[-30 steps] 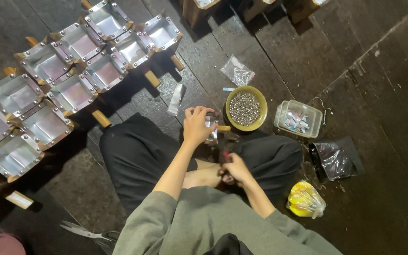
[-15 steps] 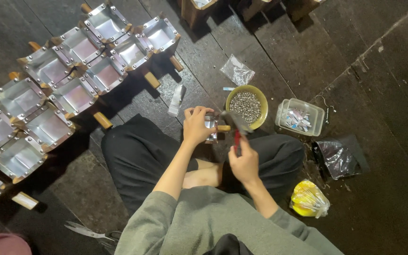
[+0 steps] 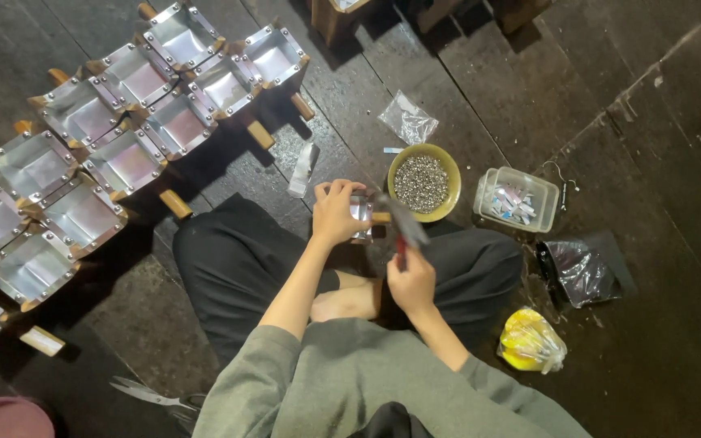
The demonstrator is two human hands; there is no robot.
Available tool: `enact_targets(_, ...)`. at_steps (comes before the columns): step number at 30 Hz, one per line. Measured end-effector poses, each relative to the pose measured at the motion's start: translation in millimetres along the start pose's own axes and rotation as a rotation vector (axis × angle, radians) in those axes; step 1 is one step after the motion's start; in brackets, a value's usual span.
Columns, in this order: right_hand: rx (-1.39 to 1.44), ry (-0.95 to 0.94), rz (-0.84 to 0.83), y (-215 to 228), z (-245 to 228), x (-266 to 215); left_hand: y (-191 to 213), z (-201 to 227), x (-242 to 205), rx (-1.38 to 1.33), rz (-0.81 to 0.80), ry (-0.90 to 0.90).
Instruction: Assembling small metal frames onto wooden blocks using a hammer and tacks in a workshop environment.
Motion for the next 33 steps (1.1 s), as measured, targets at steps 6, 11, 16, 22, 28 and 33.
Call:
enact_targets(6, 0.234, -0.594, -0.328, 0, 47, 2, -6, 9, -5, 0.034, -0.046, -0.021)
enact_targets(11, 0.226, -0.249, 0.053, 45, 31, 24, -6, 4, 3, 0.039, -0.027, -0.042)
enact_targets(16, 0.111, -0.094, -0.091, 11, 1, 4, -6, 4, -1, 0.055, -0.025, -0.035)
enact_targets(22, 0.242, -0.271, -0.197, 19, 6, 18, -7, 3, 2, 0.040, -0.031, -0.032)
enact_targets(28, 0.180, -0.133, 0.128, 30, 13, 1, -7, 2, 2, 0.029, -0.021, -0.036)
enact_targets(33, 0.237, -0.375, -0.307, -24, 32, -38, -8, 4, 1, 0.044, -0.035, -0.030)
Point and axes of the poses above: each hand's wrist, its own x-axis towards the middle knuckle, its own y-axis out of the back of the hand, z = x × y, the point moved 9 cm from there along x, towards the middle knuckle, and after that the axes turned 14 degrees about -x, right-handed, at the moved point
